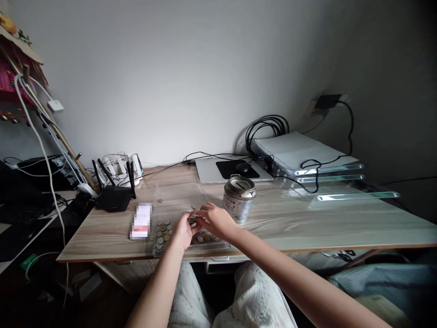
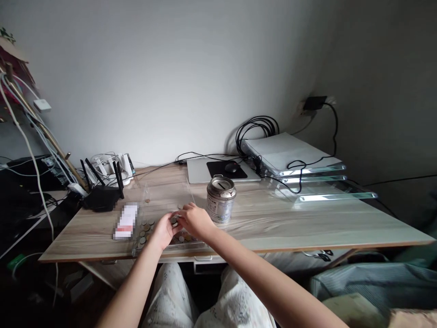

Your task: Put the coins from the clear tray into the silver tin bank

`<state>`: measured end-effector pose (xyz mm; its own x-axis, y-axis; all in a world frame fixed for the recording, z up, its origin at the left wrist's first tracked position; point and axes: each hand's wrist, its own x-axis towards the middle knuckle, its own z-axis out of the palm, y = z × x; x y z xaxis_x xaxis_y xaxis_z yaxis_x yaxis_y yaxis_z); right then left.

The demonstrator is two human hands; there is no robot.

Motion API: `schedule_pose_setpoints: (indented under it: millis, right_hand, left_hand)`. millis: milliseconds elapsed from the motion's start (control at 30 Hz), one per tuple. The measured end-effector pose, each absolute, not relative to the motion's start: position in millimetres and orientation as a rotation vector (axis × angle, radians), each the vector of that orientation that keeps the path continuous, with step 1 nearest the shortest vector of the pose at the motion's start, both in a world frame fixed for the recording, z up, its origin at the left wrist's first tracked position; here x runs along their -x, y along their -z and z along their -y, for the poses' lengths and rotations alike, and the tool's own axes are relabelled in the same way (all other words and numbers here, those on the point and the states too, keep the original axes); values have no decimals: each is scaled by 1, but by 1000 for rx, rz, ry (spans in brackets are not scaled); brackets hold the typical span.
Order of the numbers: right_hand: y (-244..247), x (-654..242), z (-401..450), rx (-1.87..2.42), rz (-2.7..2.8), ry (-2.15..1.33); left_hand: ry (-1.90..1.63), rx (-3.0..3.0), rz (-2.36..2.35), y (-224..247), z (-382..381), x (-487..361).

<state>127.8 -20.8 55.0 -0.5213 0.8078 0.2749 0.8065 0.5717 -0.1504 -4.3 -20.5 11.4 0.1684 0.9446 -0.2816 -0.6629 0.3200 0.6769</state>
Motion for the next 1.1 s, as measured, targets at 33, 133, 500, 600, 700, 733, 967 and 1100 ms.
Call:
schedule_pose_setpoints:
  millis: [33,133,500,600,700,733,967,1100]
  right_hand:
    - [-48,-124,20,1328,2495,-35]
    - [-42,-121,19,1327,2410,-113]
    - [-133,-209,-13,1532,1745,-112]
    - [-134,-227,-25,1855,1840,130]
    - [-128,-229,-26,1962,1924,170]
    - [-127,-227,-23,1957,1913,189]
    - [-100,-167,13,1418,2090,199]
    - [-62,-126,20,1281,2454,-16]
  left_hand:
    - [-1202,-430,-751,-11,20,4]
    - [-1184,-416,-757,-12,19,4]
    - [-1071,-511,-795,-17,24,6]
    - [-1065,-526,-815,-17,23,6]
    - [-1058,-528,-818,-16,23,6]
    - [-1058,-525,-818,-16,23,6]
    - [-1087,-460,-769,-16,23,6]
    - [-1095,-439,-752,-14,21,6]
